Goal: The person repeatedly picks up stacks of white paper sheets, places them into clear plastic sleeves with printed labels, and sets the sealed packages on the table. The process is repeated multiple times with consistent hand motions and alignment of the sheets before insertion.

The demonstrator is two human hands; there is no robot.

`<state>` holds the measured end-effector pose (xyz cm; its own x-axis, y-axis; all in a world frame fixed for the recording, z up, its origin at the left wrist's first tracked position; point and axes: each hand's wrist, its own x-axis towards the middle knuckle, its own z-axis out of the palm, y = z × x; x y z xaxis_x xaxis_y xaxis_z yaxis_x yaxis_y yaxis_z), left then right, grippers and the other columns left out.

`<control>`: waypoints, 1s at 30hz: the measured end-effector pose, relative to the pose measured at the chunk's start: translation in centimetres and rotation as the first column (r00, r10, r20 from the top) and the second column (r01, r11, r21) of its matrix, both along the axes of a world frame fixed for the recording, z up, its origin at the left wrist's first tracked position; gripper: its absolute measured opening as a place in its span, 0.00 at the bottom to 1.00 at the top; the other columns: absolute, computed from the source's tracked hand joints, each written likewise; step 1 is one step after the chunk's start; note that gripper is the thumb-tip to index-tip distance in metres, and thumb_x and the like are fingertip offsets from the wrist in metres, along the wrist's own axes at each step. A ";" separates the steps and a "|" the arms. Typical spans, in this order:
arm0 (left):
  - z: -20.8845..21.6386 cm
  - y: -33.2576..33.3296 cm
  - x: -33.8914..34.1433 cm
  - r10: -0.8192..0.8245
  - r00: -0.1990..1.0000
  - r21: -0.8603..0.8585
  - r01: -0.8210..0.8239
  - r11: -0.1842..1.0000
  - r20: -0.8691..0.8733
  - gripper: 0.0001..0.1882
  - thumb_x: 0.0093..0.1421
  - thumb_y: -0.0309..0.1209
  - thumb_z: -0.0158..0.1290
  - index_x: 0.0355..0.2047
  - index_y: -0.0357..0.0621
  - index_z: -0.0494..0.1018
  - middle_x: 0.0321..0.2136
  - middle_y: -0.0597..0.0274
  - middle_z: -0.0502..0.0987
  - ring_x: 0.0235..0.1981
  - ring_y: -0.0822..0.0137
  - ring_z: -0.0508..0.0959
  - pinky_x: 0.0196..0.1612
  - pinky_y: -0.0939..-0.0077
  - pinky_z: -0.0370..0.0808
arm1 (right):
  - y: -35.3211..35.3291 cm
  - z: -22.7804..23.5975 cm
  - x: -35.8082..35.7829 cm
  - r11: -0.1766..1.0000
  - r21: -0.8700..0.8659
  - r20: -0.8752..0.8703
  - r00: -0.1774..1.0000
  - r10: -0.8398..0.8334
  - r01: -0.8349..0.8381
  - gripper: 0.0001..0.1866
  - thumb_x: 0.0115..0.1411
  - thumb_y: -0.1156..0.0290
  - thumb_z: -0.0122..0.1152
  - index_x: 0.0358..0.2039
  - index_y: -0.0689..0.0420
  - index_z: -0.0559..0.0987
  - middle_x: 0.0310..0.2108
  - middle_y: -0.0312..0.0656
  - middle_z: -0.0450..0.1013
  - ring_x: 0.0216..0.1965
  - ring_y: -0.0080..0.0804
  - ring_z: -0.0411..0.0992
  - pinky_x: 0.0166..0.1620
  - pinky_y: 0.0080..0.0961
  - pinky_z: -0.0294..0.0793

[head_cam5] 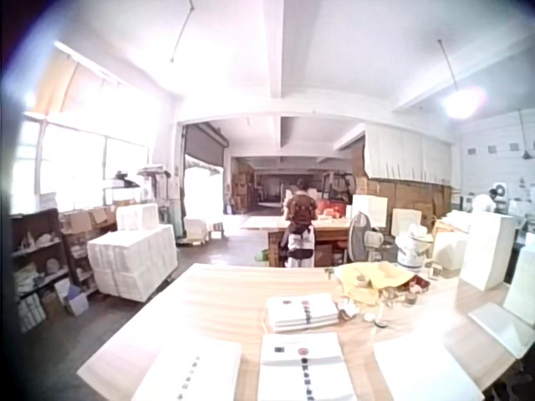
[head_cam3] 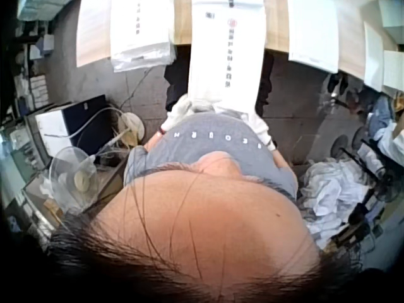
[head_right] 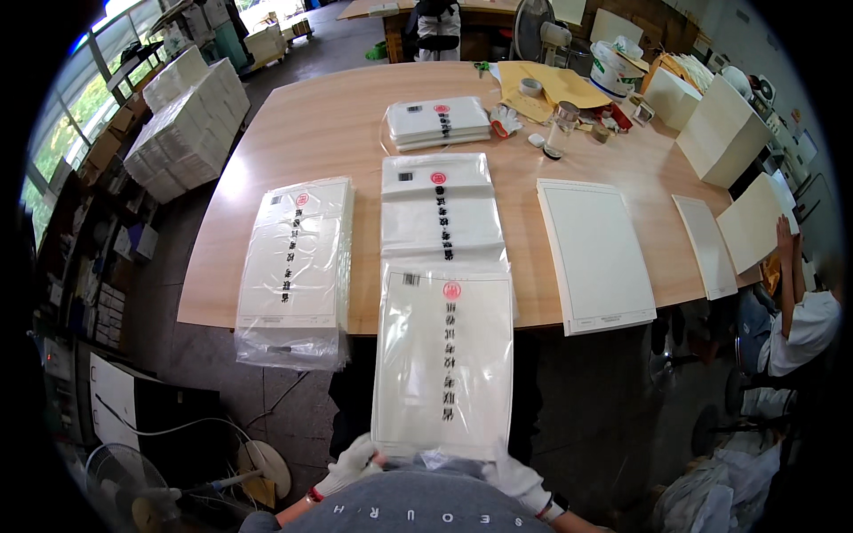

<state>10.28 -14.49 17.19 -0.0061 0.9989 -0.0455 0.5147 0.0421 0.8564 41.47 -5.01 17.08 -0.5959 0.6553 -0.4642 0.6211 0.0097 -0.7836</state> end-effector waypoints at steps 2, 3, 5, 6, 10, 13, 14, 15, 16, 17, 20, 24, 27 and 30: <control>2.1 0.3 -0.2 -0.031 0.988 -0.214 0.063 0.975 0.151 0.13 0.51 0.24 0.53 0.39 0.42 0.72 0.38 0.51 0.70 0.32 0.56 0.75 0.34 0.70 0.72 | -0.2 -0.5 -0.5 0.997 -0.082 0.131 0.991 0.016 -0.005 0.21 0.58 0.65 0.46 0.52 0.58 0.64 0.30 0.57 0.72 0.32 0.51 0.72 0.35 0.38 0.72; 2.2 0.4 -0.1 -0.034 0.983 -0.140 0.060 0.988 0.181 0.15 0.51 0.23 0.53 0.41 0.43 0.72 0.38 0.51 0.71 0.32 0.57 0.75 0.33 0.70 0.72 | 1.1 3.1 -2.4 0.991 0.121 0.053 0.997 0.048 -0.054 0.17 0.58 0.65 0.46 0.46 0.58 0.69 0.29 0.55 0.72 0.31 0.49 0.72 0.33 0.37 0.73; 2.6 1.8 0.2 0.009 0.996 0.161 -0.024 0.987 0.091 0.17 0.49 0.17 0.51 0.41 0.41 0.71 0.33 0.52 0.72 0.28 0.60 0.76 0.31 0.72 0.72 | 0.8 3.0 -1.8 0.796 0.413 0.560 0.812 0.162 -0.443 0.11 0.58 0.66 0.47 0.27 0.59 0.75 0.22 0.49 0.71 0.25 0.44 0.72 0.27 0.35 0.72; 2.5 2.0 0.0 0.178 0.980 -0.040 -0.175 0.984 0.091 0.13 0.49 0.16 0.48 0.36 0.37 0.69 0.29 0.52 0.73 0.25 0.60 0.76 0.29 0.73 0.73 | 1.8 2.5 -1.2 0.785 0.600 0.252 0.968 -0.002 -0.154 0.11 0.57 0.67 0.49 0.37 0.59 0.75 0.23 0.49 0.72 0.24 0.44 0.73 0.26 0.35 0.72; 5.1 2.3 -0.2 0.167 0.948 0.000 -0.173 0.985 0.270 0.10 0.44 0.13 0.42 0.27 0.36 0.66 0.27 0.52 0.72 0.24 0.63 0.75 0.27 0.75 0.72 | 0.0 4.8 1.9 0.968 0.238 -0.203 0.979 -0.035 0.084 0.22 0.57 0.74 0.50 0.53 0.60 0.66 0.30 0.49 0.77 0.33 0.36 0.76 0.37 0.27 0.76; 5.6 4.6 1.2 -0.014 0.981 0.294 -0.044 0.955 0.194 0.09 0.41 0.13 0.42 0.23 0.36 0.65 0.27 0.54 0.70 0.27 0.62 0.73 0.28 0.73 0.70 | 1.8 3.1 3.1 0.855 -0.289 -0.350 0.784 -0.512 0.430 0.22 0.60 0.69 0.50 0.54 0.62 0.64 0.34 0.44 0.75 0.38 0.32 0.74 0.46 0.27 0.73; 7.4 5.5 2.0 -0.030 0.977 0.300 -0.035 0.953 0.210 0.08 0.40 0.13 0.42 0.21 0.37 0.64 0.28 0.53 0.71 0.28 0.59 0.73 0.28 0.72 0.70 | 2.5 2.2 2.6 0.584 -0.490 -0.302 0.502 -0.810 0.647 0.23 0.61 0.68 0.49 0.55 0.63 0.62 0.35 0.44 0.74 0.38 0.33 0.74 0.45 0.28 0.73; 8.4 6.1 2.4 -0.046 0.985 0.309 -0.007 0.951 0.165 0.08 0.40 0.13 0.43 0.21 0.38 0.64 0.28 0.53 0.71 0.28 0.58 0.73 0.28 0.72 0.70 | 3.2 0.7 2.0 0.508 -0.474 -0.227 0.458 -0.860 0.720 0.24 0.62 0.65 0.47 0.56 0.62 0.60 0.38 0.45 0.72 0.39 0.35 0.72 0.43 0.29 0.74; 9.3 6.7 2.7 -0.056 0.992 0.324 0.017 0.946 0.112 0.08 0.40 0.14 0.44 0.22 0.39 0.65 0.27 0.54 0.71 0.27 0.57 0.74 0.28 0.73 0.70 | 3.5 -0.5 1.1 0.587 -0.561 -0.270 0.542 -0.796 0.584 0.24 0.61 0.66 0.47 0.56 0.63 0.61 0.41 0.44 0.70 0.41 0.34 0.71 0.43 0.29 0.73; 10.7 7.2 2.6 -0.100 0.990 0.400 0.054 0.915 0.095 0.10 0.39 0.15 0.46 0.23 0.42 0.67 0.27 0.57 0.71 0.27 0.57 0.74 0.27 0.72 0.70 | 3.5 -1.7 -0.2 0.649 -0.631 -0.325 0.615 -0.719 0.425 0.24 0.61 0.67 0.47 0.56 0.63 0.61 0.44 0.44 0.69 0.42 0.33 0.71 0.44 0.28 0.73; 12.9 7.4 0.1 -0.066 0.985 0.556 0.145 0.818 -0.161 0.09 0.39 0.19 0.52 0.21 0.47 0.69 0.22 0.61 0.71 0.19 0.59 0.73 0.21 0.70 0.70 | 4.2 1.0 -7.4 0.702 -0.688 -0.549 0.501 -0.669 0.183 0.22 0.60 0.69 0.47 0.55 0.63 0.64 0.48 0.42 0.68 0.46 0.32 0.69 0.48 0.27 0.70; 7.8 6.4 -5.2 0.212 0.793 0.571 -0.570 0.592 0.572 0.14 0.62 0.35 0.38 0.25 0.39 0.65 0.22 0.62 0.69 0.21 0.72 0.69 0.26 0.80 0.68 | 9.6 1.1 -16.3 0.809 -0.574 -0.696 0.445 -0.563 0.126 0.21 0.60 0.69 0.48 0.54 0.62 0.65 0.47 0.44 0.69 0.47 0.34 0.69 0.49 0.28 0.70; 7.2 9.4 -11.1 0.384 0.631 0.630 -0.763 0.147 0.675 0.05 0.54 0.26 0.43 0.25 0.40 0.68 0.23 0.65 0.69 0.24 0.72 0.67 0.28 0.77 0.66 | 13.3 -1.2 -23.7 0.992 0.035 -0.665 0.744 -0.067 0.121 0.17 0.58 0.71 0.52 0.47 0.61 0.70 0.33 0.41 0.73 0.33 0.36 0.72 0.40 0.29 0.75; 1.2 10.8 -19.1 0.546 0.311 0.250 -0.950 0.184 0.778 0.06 0.55 0.26 0.42 0.29 0.42 0.69 0.26 0.66 0.69 0.27 0.74 0.67 0.32 0.76 0.67 | 12.3 -4.8 -30.8 0.609 -0.776 -0.559 0.624 -0.546 -0.162 0.11 0.57 0.70 0.55 0.40 0.59 0.73 0.22 0.37 0.69 0.21 0.27 0.69 0.29 0.29 0.77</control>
<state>-8.80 -3.71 18.36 -0.9511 0.2181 0.2188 0.1139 -0.4110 0.9045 10.65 7.30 12.30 -0.8331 0.4574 -0.3111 -0.2125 -0.7839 -0.5834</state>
